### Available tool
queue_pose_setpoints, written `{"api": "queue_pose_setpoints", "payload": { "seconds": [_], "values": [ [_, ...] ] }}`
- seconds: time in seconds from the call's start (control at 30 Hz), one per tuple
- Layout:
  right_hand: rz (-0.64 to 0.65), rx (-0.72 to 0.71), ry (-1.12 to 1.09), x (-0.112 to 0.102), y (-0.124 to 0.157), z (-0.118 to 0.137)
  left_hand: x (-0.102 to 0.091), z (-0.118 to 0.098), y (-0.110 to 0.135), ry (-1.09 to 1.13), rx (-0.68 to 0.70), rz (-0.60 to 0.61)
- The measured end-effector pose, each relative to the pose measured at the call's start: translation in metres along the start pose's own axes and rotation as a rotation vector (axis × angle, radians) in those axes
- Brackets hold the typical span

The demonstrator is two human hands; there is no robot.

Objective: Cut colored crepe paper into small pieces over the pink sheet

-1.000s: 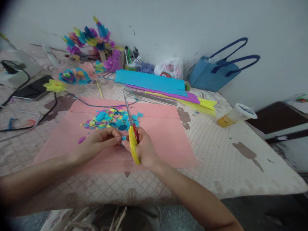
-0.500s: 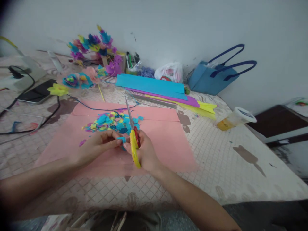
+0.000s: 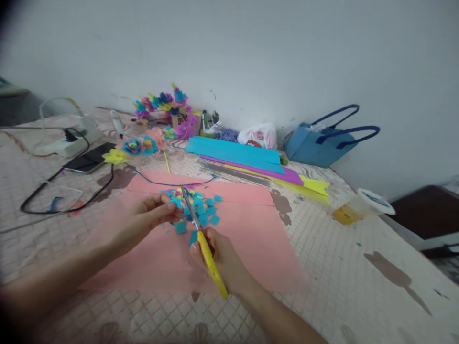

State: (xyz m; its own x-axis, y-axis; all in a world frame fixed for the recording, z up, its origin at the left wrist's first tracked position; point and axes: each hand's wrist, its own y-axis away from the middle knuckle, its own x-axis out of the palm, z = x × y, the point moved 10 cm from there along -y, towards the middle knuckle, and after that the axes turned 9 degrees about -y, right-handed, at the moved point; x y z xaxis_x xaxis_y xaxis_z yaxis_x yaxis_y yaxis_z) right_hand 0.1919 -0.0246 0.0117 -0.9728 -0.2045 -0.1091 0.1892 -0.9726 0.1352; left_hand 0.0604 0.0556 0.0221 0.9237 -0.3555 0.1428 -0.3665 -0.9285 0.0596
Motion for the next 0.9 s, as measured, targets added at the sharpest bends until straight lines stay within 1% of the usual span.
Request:
{"api": "queue_pose_setpoints", "payload": {
  "seconds": [0.1, 0.3, 0.43, 0.5, 0.8, 0.9],
  "values": [
    [-0.018, -0.007, 0.067, -0.001, 0.000, 0.002, -0.003, -0.006, 0.000, 0.028, 0.003, -0.031],
    [0.008, 0.018, 0.053, 0.005, -0.001, -0.001, -0.007, -0.015, 0.001, 0.025, 0.038, -0.060],
    [-0.031, 0.030, 0.087, 0.004, -0.002, -0.004, -0.008, -0.021, 0.002, 0.012, 0.072, -0.071],
    [-0.046, 0.028, 0.106, 0.003, -0.003, -0.004, -0.008, -0.022, 0.002, 0.020, 0.077, -0.076],
    [-0.041, 0.003, 0.102, 0.004, -0.003, -0.001, -0.011, -0.021, 0.004, 0.009, 0.077, -0.122],
    [-0.037, -0.015, 0.088, 0.005, -0.003, 0.002, -0.010, -0.020, 0.003, 0.032, 0.087, -0.113]
  ]
}}
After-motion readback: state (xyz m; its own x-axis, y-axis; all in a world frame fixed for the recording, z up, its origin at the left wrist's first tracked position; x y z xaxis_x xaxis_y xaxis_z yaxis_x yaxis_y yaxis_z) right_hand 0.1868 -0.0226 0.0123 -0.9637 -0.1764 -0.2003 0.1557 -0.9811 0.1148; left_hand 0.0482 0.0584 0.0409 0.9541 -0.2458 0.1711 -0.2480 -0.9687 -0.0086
